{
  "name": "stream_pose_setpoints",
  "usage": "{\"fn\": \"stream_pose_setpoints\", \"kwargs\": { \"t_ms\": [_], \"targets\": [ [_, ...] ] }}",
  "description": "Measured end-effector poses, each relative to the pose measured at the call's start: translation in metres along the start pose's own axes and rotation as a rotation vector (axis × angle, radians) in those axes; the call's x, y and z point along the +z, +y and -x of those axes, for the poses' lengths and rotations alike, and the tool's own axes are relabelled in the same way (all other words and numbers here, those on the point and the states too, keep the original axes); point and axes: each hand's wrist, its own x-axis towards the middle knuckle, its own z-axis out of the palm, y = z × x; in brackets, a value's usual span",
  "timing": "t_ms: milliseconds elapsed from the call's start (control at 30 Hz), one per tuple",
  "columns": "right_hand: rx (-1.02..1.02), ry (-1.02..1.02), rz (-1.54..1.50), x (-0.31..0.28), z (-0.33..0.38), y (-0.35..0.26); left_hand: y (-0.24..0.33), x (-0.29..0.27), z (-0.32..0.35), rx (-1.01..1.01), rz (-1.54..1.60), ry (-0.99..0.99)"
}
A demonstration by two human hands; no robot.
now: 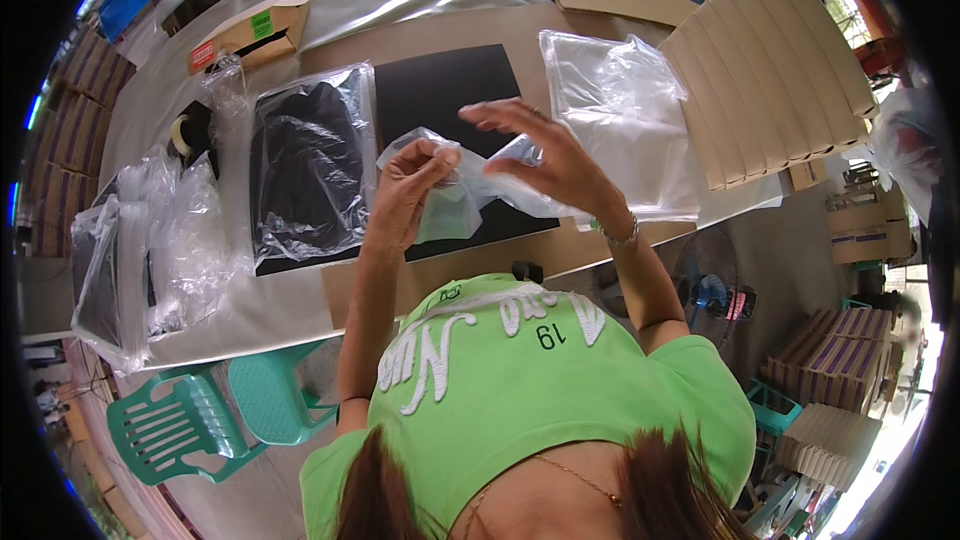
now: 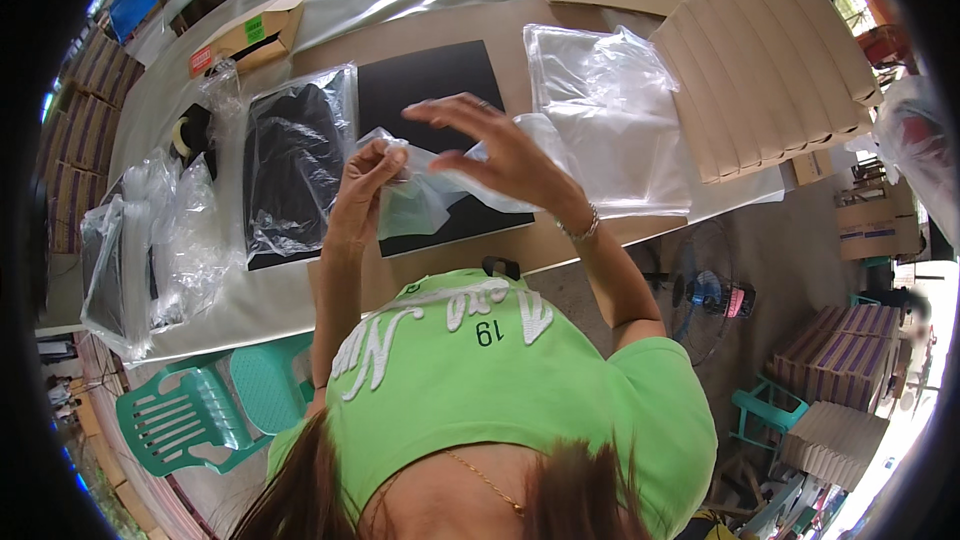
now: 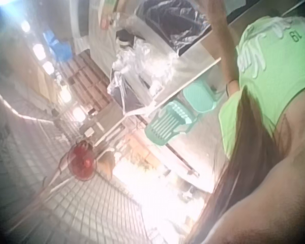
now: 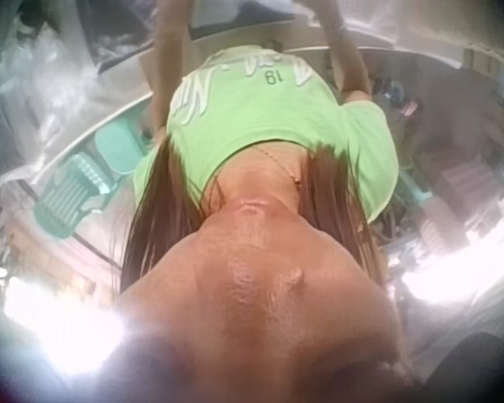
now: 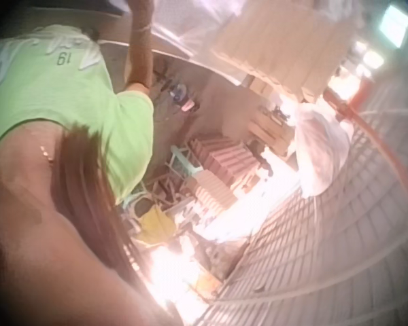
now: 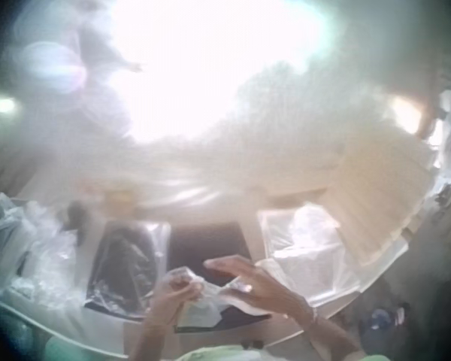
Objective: The person places several rectangular black and white boards into individual plastic sleeves one by one.
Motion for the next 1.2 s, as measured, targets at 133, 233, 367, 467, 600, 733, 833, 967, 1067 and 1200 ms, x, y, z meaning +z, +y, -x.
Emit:
{"fn": "stream_pose_setpoints", "kwargs": {
  "t_ms": [133, 233, 367, 467, 600, 733, 833, 967, 1067, 1200],
  "targets": [
    [-0.182, 0.046, 0.209, 0.014, -0.002, -0.008, 0.007, 0.022, 0.000, -0.057, -0.081, -0.033],
    [-0.237, 0.051, 0.329, 0.009, 0.001, 0.001, 0.012, 0.024, 0.004, -0.104, -0.044, -0.115],
    [-0.254, 0.037, 0.021, 0.004, 0.003, -0.007, 0.007, 0.022, 0.008, -0.195, 0.130, -0.182],
    [-0.306, 0.111, -0.364, 0.005, 0.005, -0.010, -0.001, 0.020, 0.008, -0.216, 0.218, -0.191],
    [-0.349, 0.301, -0.643, -0.022, 0.013, -0.003, 0.003, 0.012, 0.011, -0.110, 0.285, 0.048],
    [-0.149, 0.670, -0.387, -0.044, 0.023, 0.003, -0.004, -0.053, 0.000, 0.119, -0.258, 0.402],
    [0.006, 0.599, -0.205, -0.027, 0.021, -0.002, 0.019, 0.016, -0.005, 0.754, -0.856, 0.604],
    [0.130, 0.508, -0.337, -0.002, 0.002, -0.012, 0.037, 0.067, 0.010, 0.766, -1.374, -0.024],
    [0.294, 0.330, -0.368, -0.005, 0.001, -0.010, 0.028, 0.061, 0.008, 0.554, -1.416, -0.288],
    [0.410, -0.185, -0.741, -0.025, 0.018, -0.003, 0.029, 0.039, 0.007, 0.223, -0.521, -0.195]
  ]
}}
